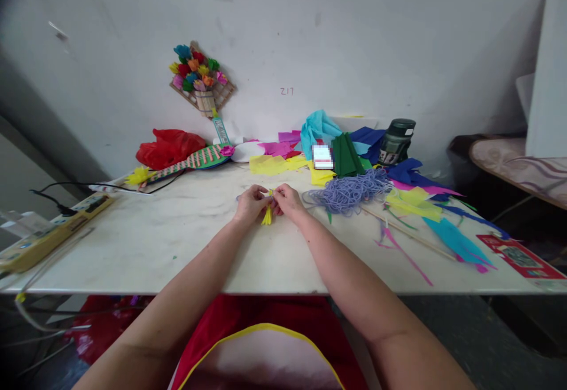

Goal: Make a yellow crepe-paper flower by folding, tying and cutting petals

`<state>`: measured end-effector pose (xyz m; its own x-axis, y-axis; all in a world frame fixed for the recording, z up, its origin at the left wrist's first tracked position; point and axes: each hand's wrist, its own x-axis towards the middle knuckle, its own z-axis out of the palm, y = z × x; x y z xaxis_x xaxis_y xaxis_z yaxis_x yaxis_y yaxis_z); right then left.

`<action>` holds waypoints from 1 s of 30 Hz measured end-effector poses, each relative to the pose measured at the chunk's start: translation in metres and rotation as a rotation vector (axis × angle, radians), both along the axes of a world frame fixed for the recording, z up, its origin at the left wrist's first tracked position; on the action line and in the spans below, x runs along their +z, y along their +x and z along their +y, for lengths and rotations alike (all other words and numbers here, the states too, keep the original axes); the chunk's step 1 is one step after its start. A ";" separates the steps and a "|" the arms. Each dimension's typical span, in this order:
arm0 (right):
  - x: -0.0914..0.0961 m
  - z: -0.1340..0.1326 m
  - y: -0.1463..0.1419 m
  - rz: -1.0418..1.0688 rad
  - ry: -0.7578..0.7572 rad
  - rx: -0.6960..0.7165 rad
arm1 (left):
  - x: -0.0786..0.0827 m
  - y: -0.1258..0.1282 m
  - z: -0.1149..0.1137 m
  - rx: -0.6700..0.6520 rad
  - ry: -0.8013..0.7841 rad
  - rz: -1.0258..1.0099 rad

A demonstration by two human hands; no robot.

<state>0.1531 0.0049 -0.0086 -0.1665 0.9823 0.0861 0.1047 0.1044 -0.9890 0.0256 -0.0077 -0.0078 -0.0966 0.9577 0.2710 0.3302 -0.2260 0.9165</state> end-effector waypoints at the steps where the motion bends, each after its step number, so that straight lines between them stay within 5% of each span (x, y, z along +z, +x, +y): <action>1: 0.000 0.000 0.000 0.001 -0.003 0.001 | 0.001 0.000 0.000 -0.011 0.020 0.033; 13: 0.009 -0.009 0.006 0.094 0.041 0.127 | 0.012 -0.003 -0.005 -0.043 0.086 0.387; 20: 0.008 -0.008 0.003 0.078 0.106 0.117 | 0.009 -0.008 -0.003 -0.145 0.012 0.319; 30: 0.006 -0.005 0.000 0.062 0.008 0.045 | 0.000 -0.014 0.004 -0.262 -0.048 0.193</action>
